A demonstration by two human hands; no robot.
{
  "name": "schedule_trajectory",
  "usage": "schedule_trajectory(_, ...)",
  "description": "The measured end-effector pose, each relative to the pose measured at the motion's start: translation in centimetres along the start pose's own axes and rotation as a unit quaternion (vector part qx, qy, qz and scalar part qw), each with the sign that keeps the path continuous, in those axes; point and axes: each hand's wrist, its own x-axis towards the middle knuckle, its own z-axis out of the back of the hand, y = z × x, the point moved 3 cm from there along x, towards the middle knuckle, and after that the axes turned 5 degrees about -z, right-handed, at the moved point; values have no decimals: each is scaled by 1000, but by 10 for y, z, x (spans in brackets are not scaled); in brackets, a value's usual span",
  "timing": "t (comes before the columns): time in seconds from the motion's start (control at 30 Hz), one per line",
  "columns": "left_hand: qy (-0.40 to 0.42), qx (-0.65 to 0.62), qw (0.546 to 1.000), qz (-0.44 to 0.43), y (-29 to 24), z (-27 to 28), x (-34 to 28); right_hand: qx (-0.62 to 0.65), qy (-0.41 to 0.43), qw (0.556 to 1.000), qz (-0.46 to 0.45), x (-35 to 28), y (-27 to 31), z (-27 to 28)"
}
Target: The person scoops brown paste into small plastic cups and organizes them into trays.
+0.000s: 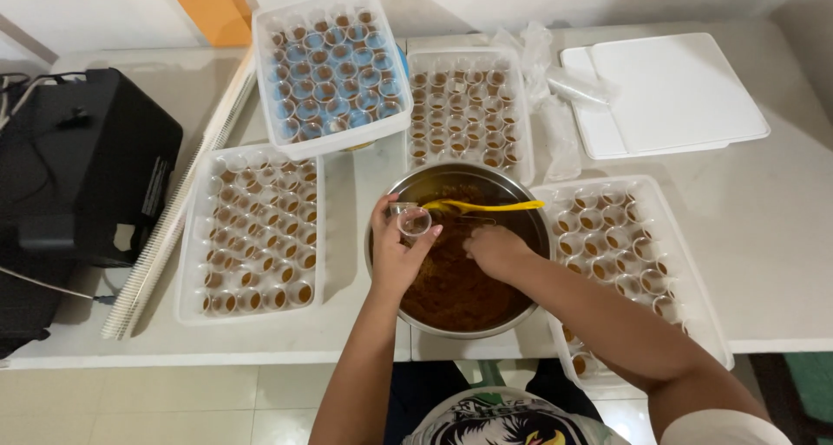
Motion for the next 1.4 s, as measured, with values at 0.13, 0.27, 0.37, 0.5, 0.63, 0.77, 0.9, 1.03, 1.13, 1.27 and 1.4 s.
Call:
schedule_trajectory(0.13, 4, -2, 1000, -3, 2, -2, 1, 28, 0, 999, -17, -9, 1, 24)
schedule_trajectory(0.27, 9, 17, 1000, 13, -3, -1, 2, 73, -35, 994, -68, -23, -7, 50)
schedule_trajectory(0.37, 35, 45, 998, 37, -6, -3, 3, 94, -28, 990, -103, -32, -25, 57)
schedule_trajectory(0.5, 79, 101, 990, 58, -15, -5, 4, 132, -49, 983, -119, -48, -42, 95)
schedule_trajectory(0.63, 135, 136, 972, 136, -30, -6, 8, 141, -41, 974, -170, -66, -19, 152)
schedule_trajectory(0.77, 166, 161, 970, 72, -34, -9, 9, 119, -91, 976, -156, -60, 23, 167)
schedule_trajectory(0.9, 165, 139, 975, 46, -24, -8, 4, -56, -230, 972, -8, -67, 65, 172)
schedule_trajectory(1.03, 114, 93, 988, 55, -3, -5, 0, -67, -359, 920, 142, -76, 62, 165)
schedule_trajectory(1.13, 49, 114, 992, 21, -7, 0, 1, -102, -334, 937, -3, -74, 43, 154)
schedule_trajectory(1.27, 13, 91, 993, 68, -9, 2, 5, -48, -276, 956, -87, -52, 24, 114)
schedule_trajectory(1.4, -1, 98, 995, 22, -9, 3, 2, -75, -136, 986, -55, -22, 17, 35)
